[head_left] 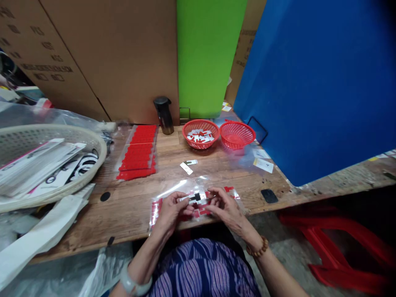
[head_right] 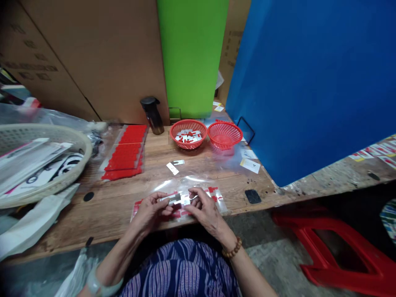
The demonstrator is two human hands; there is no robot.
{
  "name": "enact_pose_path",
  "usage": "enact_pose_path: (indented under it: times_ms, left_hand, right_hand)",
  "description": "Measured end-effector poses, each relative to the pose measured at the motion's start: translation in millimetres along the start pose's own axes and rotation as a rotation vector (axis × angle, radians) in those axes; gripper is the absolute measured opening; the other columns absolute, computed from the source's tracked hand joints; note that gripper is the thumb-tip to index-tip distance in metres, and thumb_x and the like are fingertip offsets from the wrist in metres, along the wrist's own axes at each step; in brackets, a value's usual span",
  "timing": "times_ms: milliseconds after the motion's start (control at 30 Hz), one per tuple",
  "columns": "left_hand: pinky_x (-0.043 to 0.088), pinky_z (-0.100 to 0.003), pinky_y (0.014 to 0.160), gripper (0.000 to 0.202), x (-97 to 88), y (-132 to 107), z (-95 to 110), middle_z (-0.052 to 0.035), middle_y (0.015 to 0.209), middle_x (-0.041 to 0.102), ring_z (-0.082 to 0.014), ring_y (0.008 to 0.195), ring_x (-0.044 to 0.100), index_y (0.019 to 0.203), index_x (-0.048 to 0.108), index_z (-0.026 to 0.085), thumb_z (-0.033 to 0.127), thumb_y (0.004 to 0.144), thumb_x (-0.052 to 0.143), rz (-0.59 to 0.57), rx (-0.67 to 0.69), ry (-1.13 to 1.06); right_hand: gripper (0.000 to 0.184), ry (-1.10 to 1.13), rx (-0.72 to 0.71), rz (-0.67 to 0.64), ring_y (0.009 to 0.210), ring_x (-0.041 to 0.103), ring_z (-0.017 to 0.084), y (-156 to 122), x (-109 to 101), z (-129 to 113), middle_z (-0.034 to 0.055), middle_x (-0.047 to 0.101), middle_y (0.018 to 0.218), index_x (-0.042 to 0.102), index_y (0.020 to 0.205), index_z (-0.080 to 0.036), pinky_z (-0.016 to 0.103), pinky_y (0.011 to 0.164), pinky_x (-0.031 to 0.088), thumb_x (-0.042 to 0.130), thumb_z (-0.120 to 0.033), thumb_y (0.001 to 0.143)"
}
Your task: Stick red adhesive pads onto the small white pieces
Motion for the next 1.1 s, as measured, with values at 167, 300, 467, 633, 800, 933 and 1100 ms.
enact_pose_path:
  times_ms: [167,300,467,633,800,933,1100]
  left_hand:
    - [0.055,-0.025,0.054,0.024,-1.6,13.6,-6.1,-0.0086,0.061,0.069,-0.0175,0.054,0.068,0.081,0.049,0.013,0.02,0.068,0.068,0.061,0.028,-0.014]
    - [0.054,-0.022,0.056,0.023,7.0,19.9,-8.1,-0.0053,0.059,0.068,-0.0167,0.058,0.068,0.079,0.05,0.013,0.018,0.067,0.069,0.07,0.069,0.013]
    - [0.053,-0.02,0.058,0.024,10.9,25.1,-12.7,-0.003,0.061,0.068,-0.0161,0.061,0.069,0.081,0.05,0.013,0.016,0.066,0.069,0.081,0.096,0.015]
    - [0.052,-0.02,0.061,0.028,9.7,25.9,-15.1,-0.0037,0.063,0.068,-0.0168,0.065,0.069,0.084,0.051,0.013,0.017,0.065,0.071,0.071,0.095,0.017]
    - [0.052,-0.02,0.061,0.029,10.1,26.8,-14.9,-0.0044,0.065,0.069,-0.0177,0.068,0.07,0.085,0.05,0.013,0.019,0.066,0.071,0.065,0.091,0.021]
    - [0.052,-0.019,0.061,0.028,10.0,28.2,-15.8,-0.0047,0.066,0.069,-0.0177,0.068,0.07,0.086,0.05,0.013,0.019,0.067,0.069,0.064,0.091,0.023]
    - [0.052,-0.02,0.062,0.027,9.2,28.8,-17.0,-0.0053,0.068,0.069,-0.018,0.069,0.07,0.086,0.05,0.013,0.019,0.067,0.069,0.065,0.094,0.035]
  right_hand:
    - [0.009,-0.265,-0.049,0.076,0.075,0.053,0.015,-5.4,-9.2,-1.0,0.0013,0.058,0.079,0.057,0.079,-0.019,0.028,0.07,0.041,0.049,-0.018,0.083]
    - [0.012,-0.37,-0.063,0.025,0.077,0.053,0.017,-9.3,-3.6,-4.3,0.0024,0.056,0.082,0.055,0.08,-0.02,0.03,0.072,0.041,0.046,-0.014,0.084]
    - [0.009,-0.401,-0.064,-0.016,0.08,0.052,0.017,-14.1,9.2,4.2,0.0034,0.054,0.084,0.053,0.083,-0.019,0.031,0.076,0.042,0.046,-0.014,0.084]
    - [0.01,-0.469,-0.09,0.015,0.079,0.051,0.017,-15.2,15.3,9.6,0.0033,0.052,0.082,0.051,0.081,-0.019,0.031,0.075,0.041,0.043,-0.013,0.085]
    - [0.013,-0.518,-0.083,0.013,0.074,0.048,0.016,-13.1,15.4,3.8,0.0016,0.05,0.077,0.046,0.075,-0.019,0.031,0.072,0.041,0.044,-0.008,0.083]
    - [0.012,-0.493,-0.08,0.059,0.079,0.05,0.017,-18.0,18.1,5.0,0.0033,0.051,0.081,0.049,0.081,-0.019,0.033,0.074,0.042,0.043,-0.01,0.085]
    - [0.02,-0.432,-0.149,0.17,0.092,0.05,0.02,-28.3,22.9,15.2,0.0074,0.052,0.096,0.053,0.1,-0.021,0.035,0.082,0.043,0.041,-0.012,0.087]
Point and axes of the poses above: each hand's wrist, its own y-axis towards the middle knuckle, its own x-axis out of the palm, z = x × y, the point moved 4 cm from there along y, towards the middle knuckle
